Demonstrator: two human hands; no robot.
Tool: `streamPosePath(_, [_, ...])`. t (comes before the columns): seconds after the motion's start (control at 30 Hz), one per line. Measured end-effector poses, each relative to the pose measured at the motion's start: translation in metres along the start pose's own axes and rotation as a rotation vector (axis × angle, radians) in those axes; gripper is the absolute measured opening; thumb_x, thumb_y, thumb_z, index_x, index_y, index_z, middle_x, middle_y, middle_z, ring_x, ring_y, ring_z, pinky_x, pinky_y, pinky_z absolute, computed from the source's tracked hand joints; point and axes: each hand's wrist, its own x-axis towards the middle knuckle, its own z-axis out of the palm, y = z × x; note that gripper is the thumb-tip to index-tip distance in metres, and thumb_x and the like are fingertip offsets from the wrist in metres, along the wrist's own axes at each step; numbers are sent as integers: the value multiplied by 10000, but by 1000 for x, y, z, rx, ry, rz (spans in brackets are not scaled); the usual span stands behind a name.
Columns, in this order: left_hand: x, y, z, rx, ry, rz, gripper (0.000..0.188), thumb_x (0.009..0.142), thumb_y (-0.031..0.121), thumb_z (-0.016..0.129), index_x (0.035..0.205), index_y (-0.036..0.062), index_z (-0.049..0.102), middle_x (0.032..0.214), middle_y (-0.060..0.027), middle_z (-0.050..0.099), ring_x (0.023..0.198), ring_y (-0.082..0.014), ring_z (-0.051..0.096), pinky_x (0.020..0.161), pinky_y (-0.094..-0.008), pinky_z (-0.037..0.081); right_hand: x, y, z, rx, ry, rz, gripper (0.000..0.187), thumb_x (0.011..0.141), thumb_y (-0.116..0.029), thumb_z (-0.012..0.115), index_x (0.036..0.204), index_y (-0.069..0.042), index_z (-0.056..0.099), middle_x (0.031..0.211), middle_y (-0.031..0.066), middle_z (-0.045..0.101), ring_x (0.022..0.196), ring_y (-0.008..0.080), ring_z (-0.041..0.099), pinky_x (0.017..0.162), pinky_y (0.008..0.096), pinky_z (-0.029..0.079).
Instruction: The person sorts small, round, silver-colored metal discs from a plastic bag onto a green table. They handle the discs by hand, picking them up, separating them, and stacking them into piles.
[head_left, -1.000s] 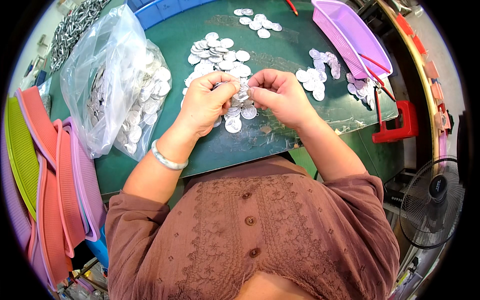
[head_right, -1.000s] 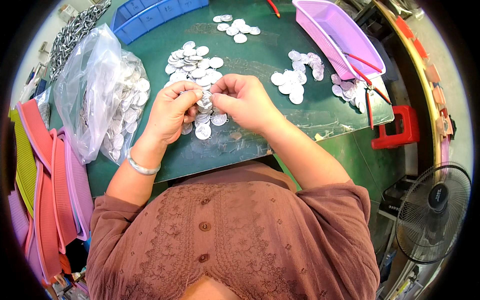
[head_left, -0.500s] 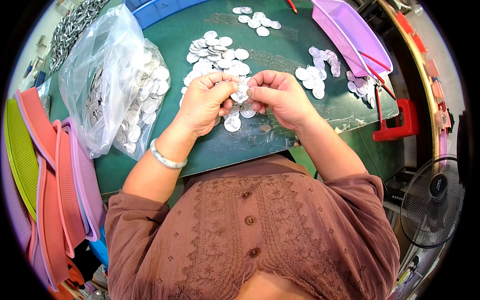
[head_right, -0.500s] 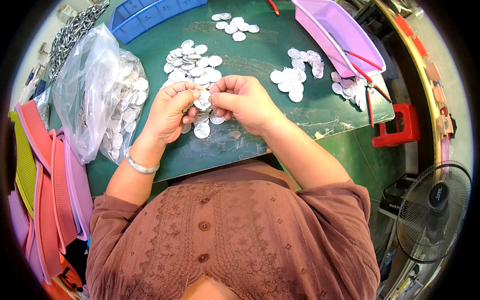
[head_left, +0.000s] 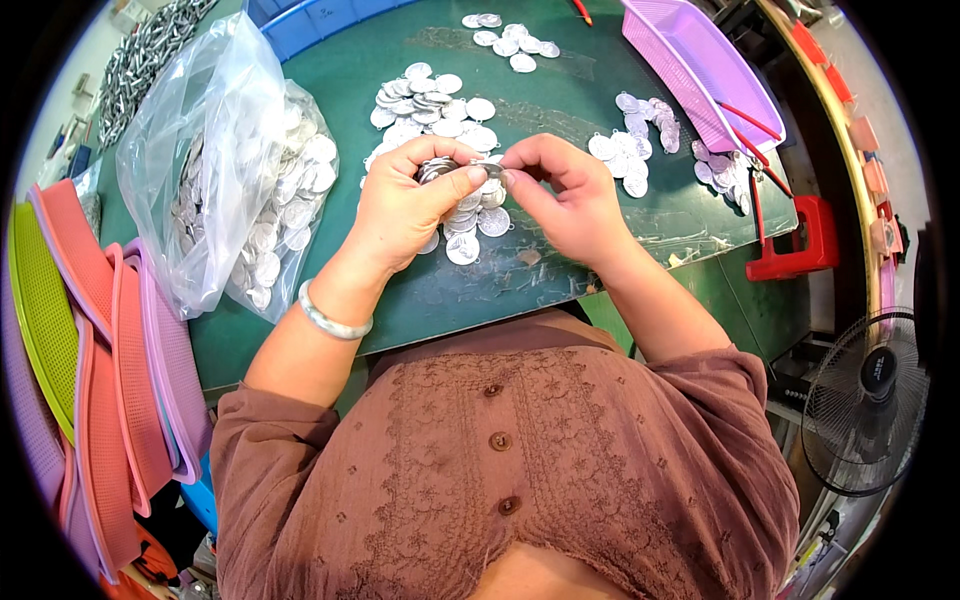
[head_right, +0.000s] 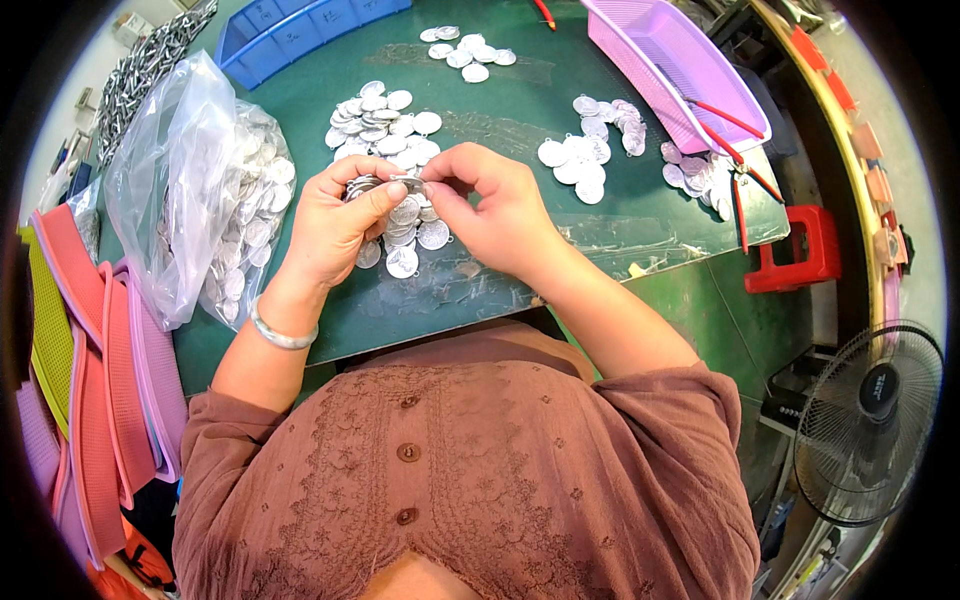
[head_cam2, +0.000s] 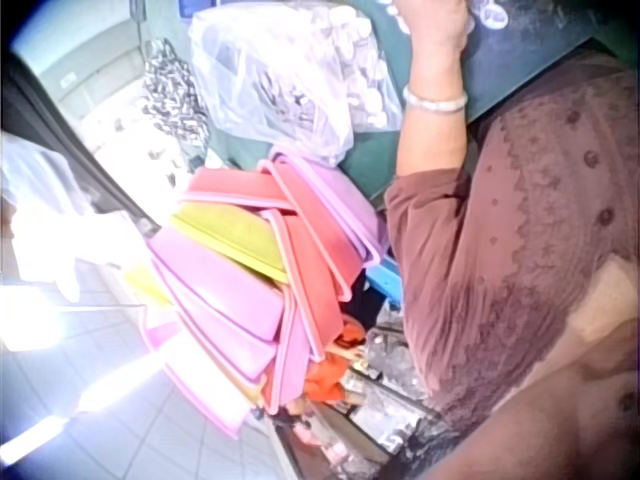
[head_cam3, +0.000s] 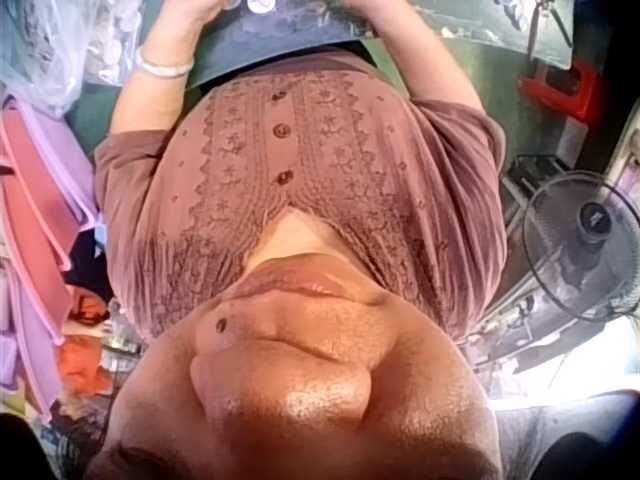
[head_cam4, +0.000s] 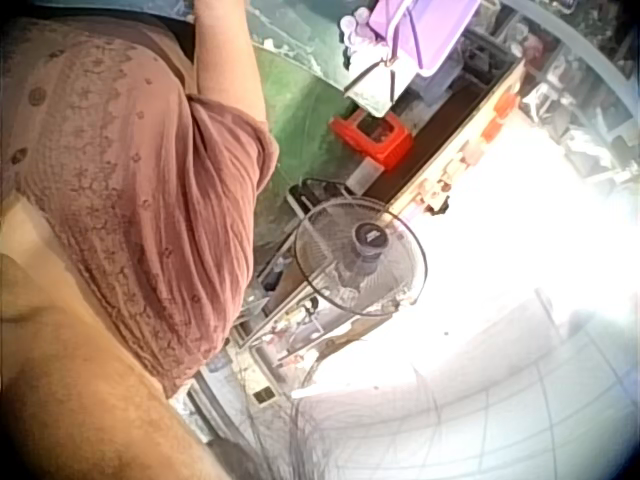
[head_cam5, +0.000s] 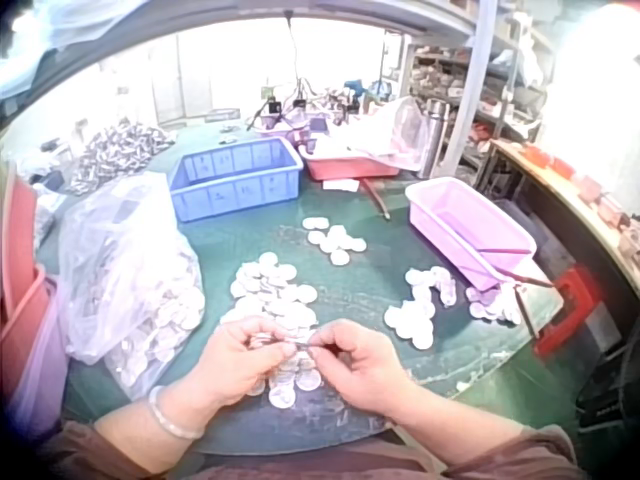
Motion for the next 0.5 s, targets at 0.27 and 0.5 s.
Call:
streamPosePath(0.27, [1, -8, 0, 211, 16, 276, 147, 752, 0, 620, 894, 37, 607, 737, 29, 520, 541, -18, 413, 468, -155, 329, 4, -3, -5, -515, 48, -562, 216, 618, 40, 595, 824, -19, 563, 793, 85, 545, 651, 236, 531, 555, 291, 445])
streamPosePath(0.5, [-1, -5, 1, 173, 16, 267, 196, 718, -46, 622, 901, 24, 621, 829, -16, 562, 771, -81, 521, 695, -200, 429, 5, -7, -9, -683, 16, -720, 243, 604, -3, 571, 847, -2, 555, 839, 95, 535, 649, 223, 529, 553, 296, 443])
